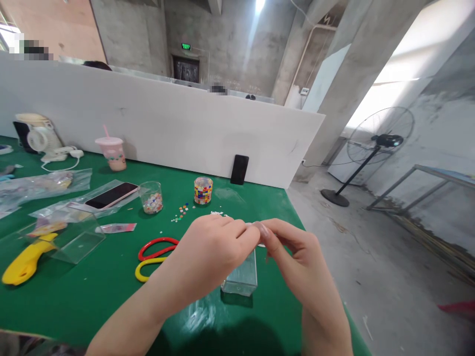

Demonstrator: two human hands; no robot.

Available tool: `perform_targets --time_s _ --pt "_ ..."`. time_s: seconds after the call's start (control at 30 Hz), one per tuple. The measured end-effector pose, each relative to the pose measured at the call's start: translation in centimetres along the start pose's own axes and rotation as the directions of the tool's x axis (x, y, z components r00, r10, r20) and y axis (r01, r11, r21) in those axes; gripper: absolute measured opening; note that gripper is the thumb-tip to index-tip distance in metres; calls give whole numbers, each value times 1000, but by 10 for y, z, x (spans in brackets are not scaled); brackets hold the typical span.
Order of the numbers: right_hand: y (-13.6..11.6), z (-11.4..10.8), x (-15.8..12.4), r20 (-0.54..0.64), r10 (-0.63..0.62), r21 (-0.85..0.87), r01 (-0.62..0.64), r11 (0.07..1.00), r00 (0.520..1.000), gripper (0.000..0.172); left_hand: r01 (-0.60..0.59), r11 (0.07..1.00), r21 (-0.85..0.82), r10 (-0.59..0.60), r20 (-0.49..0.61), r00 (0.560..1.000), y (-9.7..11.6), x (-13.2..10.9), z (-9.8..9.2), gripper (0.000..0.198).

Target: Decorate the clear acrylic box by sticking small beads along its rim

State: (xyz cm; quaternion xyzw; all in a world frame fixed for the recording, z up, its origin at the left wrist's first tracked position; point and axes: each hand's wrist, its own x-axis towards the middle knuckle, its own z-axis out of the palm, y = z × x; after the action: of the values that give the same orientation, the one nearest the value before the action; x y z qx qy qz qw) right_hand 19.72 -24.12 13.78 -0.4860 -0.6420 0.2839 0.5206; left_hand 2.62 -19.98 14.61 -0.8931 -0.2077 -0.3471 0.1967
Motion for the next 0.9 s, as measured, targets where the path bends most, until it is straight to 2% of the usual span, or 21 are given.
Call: perform_targets --time_s 0.13,0.27,0.4,0.53,0.6,0.77,0.9 --pt "5 5 3 -82 -24 49 28 998 996 23 18 1000 -18 -18 4 1000 2 0 2 22" --pt "6 7 3 -148 -48 26 53 998 988 24 58 998 -4 -58 -25 998 7 3 6 24" --pt "5 4 2 -195 -87 58 100 993 977 28 93 993 -71 -96 -46 994 10 4 0 27" --pt "7 2 2 -228 -58 204 106 973 972 29 114 966 -232 -89 119 989 12 -1 -15 28" --pt "6 2 2 -216 -33 279 94 956 976 29 137 955 -264 -97 159 982 13 -4 -20 27" --pt "0 4 2 -127 52 440 10 898 991 33 127 926 -355 -115 55 992 16 -3 -20 20" --pt "2 4 -2 -91 43 442 2 897 995 30 86 923 -374 -99 -16 995 17 3 -14 17"
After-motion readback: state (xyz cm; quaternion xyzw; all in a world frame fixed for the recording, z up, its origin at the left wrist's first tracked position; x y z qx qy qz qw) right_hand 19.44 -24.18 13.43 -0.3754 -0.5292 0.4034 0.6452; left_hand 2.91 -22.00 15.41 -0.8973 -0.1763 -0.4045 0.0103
